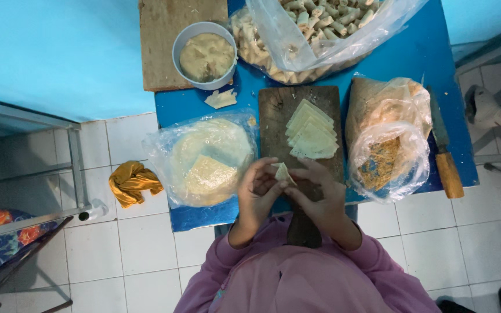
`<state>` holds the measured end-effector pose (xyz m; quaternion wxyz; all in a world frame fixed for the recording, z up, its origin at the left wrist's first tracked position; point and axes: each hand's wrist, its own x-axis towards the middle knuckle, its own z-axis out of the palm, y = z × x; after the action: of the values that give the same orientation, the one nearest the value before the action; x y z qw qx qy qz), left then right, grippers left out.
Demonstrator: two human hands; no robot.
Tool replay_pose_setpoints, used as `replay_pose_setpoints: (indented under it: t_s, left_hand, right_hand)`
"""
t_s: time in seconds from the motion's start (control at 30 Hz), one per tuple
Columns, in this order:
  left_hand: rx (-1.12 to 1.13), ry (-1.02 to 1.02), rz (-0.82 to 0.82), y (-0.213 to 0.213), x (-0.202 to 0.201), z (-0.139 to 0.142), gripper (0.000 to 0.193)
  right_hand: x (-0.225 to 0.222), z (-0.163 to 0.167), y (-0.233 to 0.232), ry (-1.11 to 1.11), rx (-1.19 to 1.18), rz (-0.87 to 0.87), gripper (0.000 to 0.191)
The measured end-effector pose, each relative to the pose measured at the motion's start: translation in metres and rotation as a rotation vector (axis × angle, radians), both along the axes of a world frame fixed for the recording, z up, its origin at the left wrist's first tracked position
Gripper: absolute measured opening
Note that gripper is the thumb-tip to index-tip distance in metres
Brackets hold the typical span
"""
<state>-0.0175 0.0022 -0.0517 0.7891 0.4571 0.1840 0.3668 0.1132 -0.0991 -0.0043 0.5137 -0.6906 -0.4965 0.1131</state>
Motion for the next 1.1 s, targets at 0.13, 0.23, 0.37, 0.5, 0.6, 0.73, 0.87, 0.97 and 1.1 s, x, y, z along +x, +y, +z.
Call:
replay_pose_setpoints:
  t_s: [0.13, 0.23, 0.37, 0.5, 0.6, 0.73, 0.87, 0.97, 1.1]
  left_hand:
    - [-0.005, -0.005, -0.014, 0.000, -0.002, 0.001, 0.049]
    - [-0.012, -0.035, -0.005, 0.002, -0.001, -0.002, 0.046]
    - [0.013, -0.021, 0.062, 0.002, -0.001, -0.004, 0.043]
    - [0.011, -0.015, 0.047, 0.003, -0.003, -0.003, 0.041]
    - [0.017, -0.034, 0.037, 0.003, -0.003, -0.001, 0.039]
    - [0.004, -0.033, 0.028, 0.004, -0.004, 0.000, 0.038]
    - [-0.013, -0.015, 0.016, 0.003, -0.005, 0.001, 0.038]
    - [0.026, 0.006, 0.043, 0.003, -0.004, 0.003, 0.038]
    - [0.043, 0.003, 0.041, 0.003, -0.005, 0.003, 0.039]
  right_hand:
    - [0.008, -0.004, -0.001, 0.427, -0.119, -0.005, 0.052]
    - [0.017, 0.000, 0.001, 0.489, -0.088, -0.008, 0.054]
    - [0.042, 0.014, 0.004, 0.361, 0.079, -0.165, 0.047]
    - [0.058, 0.021, 0.015, -0.488, 0.108, -0.318, 0.033]
    - [0.057, 0.021, 0.020, -0.531, 0.005, -0.121, 0.032]
    - [0.045, 0.018, 0.020, -0.540, -0.014, -0.108, 0.036]
    - [0.038, 0.020, 0.015, -0.506, 0.007, -0.122, 0.036]
    - [0.035, 0.022, 0.014, -0.514, 0.020, -0.125, 0.035]
    - [0.033, 0.023, 0.013, -0.529, 0.019, -0.105, 0.037]
